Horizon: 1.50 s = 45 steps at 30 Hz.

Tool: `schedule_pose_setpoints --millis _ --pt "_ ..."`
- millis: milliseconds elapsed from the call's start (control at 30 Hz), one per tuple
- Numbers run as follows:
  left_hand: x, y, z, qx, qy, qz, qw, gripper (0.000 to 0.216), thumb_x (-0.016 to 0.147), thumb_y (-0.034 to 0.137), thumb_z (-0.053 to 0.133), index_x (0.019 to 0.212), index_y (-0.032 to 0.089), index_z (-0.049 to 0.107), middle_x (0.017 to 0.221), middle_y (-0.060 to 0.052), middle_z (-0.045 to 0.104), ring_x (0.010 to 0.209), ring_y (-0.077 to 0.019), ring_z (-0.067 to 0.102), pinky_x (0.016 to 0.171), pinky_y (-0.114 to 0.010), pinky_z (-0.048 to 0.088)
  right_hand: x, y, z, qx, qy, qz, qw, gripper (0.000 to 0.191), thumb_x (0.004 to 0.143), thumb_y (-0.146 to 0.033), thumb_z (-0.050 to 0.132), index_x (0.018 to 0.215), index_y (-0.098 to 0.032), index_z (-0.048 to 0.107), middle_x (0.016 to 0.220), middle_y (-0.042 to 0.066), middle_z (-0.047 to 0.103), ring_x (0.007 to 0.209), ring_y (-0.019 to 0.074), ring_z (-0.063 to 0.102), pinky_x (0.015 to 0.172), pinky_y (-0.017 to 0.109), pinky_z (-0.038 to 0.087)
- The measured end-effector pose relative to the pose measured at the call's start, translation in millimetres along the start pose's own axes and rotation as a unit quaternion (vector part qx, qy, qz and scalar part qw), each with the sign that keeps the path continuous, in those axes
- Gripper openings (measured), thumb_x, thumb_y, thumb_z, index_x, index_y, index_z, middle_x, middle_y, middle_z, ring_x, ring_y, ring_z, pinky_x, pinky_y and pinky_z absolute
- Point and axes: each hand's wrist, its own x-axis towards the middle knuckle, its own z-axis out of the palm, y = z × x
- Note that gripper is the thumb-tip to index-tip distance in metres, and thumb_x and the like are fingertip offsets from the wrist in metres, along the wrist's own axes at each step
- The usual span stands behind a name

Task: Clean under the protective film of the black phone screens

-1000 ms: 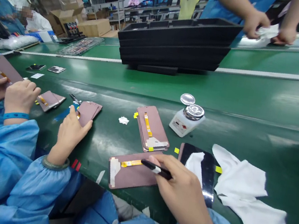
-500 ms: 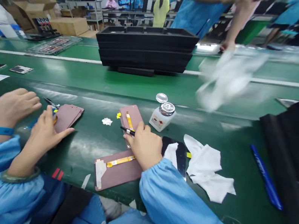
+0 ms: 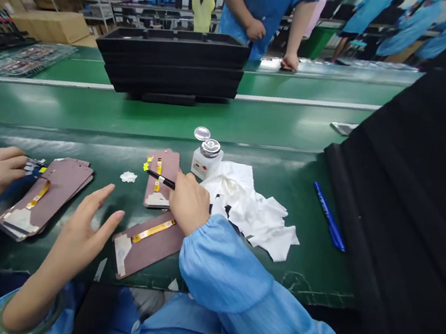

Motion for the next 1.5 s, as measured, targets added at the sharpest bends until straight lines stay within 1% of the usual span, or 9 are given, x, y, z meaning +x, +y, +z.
schedule_pose_setpoints --millis 367,533,667,800,900,1100,1233,1400,1500 --pt "47 22 39 -0.087 -0.096 -0.121 0.984 0.067 0.079 0.038 0.064 0.134 0.008 0.041 0.121 -0.021 0.057 0.107 -0.0288 0.06 0.087 -0.043 0.051 4 9 -1 0.089 -0.015 0.01 0.996 0.028 0.092 -0.027 0.049 0.113 -0.019 0.065 0.105 0.011 0.069 0.097 0.026 0.066 0.077 0.033 0.048" --pt "77 22 49 -0.142 -0.12 -0.193 0.963 0.035 0.086 0.032 0.064 0.115 0.014 0.054 0.09 -0.003 0.062 0.067 -0.0125 0.059 0.062 -0.03 0.053 10 17 3 0.148 -0.017 0.015 0.989 0.029 0.091 -0.027 0.051 0.115 -0.018 0.065 0.109 0.01 0.07 0.102 0.0258 0.065 0.081 0.033 0.048" --pt "84 21 49 -0.222 -0.153 -0.222 0.937 0.017 0.09 0.03 0.059 0.092 0.013 0.059 0.072 0.003 0.058 0.051 -0.0071 0.051 0.047 -0.021 0.046 4 19 1 0.204 0.0 0.018 0.979 0.032 0.09 -0.027 0.052 0.119 -0.018 0.063 0.112 0.009 0.07 0.105 0.0265 0.064 0.085 0.034 0.047" --pt "66 31 32 -0.322 -0.111 -0.217 0.915 0.025 0.08 0.037 0.069 0.087 0.017 0.055 0.072 0.004 0.06 0.055 -0.0085 0.055 0.047 -0.019 0.047 -17 22 -9 0.264 0.024 0.019 0.964 0.036 0.088 -0.026 0.053 0.122 -0.019 0.06 0.121 0.009 0.066 0.11 0.0271 0.061 0.089 0.037 0.046" --pt "33 40 17 -0.368 -0.083 -0.214 0.901 0.037 0.07 0.046 0.076 0.089 0.021 0.055 0.082 0.002 0.066 0.068 -0.0109 0.061 0.054 -0.018 0.051 -39 28 -14 0.323 0.005 0.006 0.946 0.033 0.091 -0.037 0.052 0.119 -0.023 0.062 0.109 0.004 0.071 0.098 0.0215 0.066 0.081 0.031 0.049" --pt "-38 52 9 -0.379 -0.115 -0.283 0.874 0.03 0.071 0.043 0.077 0.085 0.019 0.066 0.072 -0.002 0.068 0.062 -0.0131 0.061 0.06 -0.02 0.051 -79 27 -7 0.554 -0.111 -0.039 0.824 0.027 0.089 -0.04 0.052 0.082 -0.016 0.062 0.076 0.001 0.065 0.07 0.0137 0.06 0.061 0.022 0.046" --pt "-52 55 13 -0.413 -0.048 -0.313 0.854 0.047 0.07 0.043 0.078 0.11 0.022 0.064 0.097 -0.005 0.073 0.089 -0.0193 0.067 0.08 -0.023 0.052 -99 15 -2 0.508 -0.098 -0.074 0.852 0.025 0.089 -0.035 0.051 0.074 -0.017 0.057 0.064 -0.002 0.056 0.057 0.0101 0.05 0.051 0.021 0.037" --pt "-47 54 16 -0.462 -0.026 -0.348 0.815 0.051 0.066 0.037 0.081 0.111 0.023 0.062 0.095 -0.004 0.075 0.086 -0.021 0.07 0.069 -0.021 0.056 -99 26 -13 0.404 -0.008 -0.173 0.898 0.021 0.091 -0.028 0.049 0.078 -0.019 0.062 0.072 0.0 0.065 0.066 0.013 0.061 0.061 0.023 0.044" --pt "-43 55 13 -0.481 0.002 -0.362 0.798 0.052 0.062 0.038 0.084 0.107 0.023 0.064 0.091 -0.004 0.076 0.081 -0.0186 0.07 0.07 -0.02 0.057 -74 65 -24 0.281 0.149 -0.055 0.947 0.025 0.091 -0.029 0.047 0.106 -0.021 0.065 0.104 0.008 0.069 0.096 0.0217 0.065 0.08 0.031 0.05"
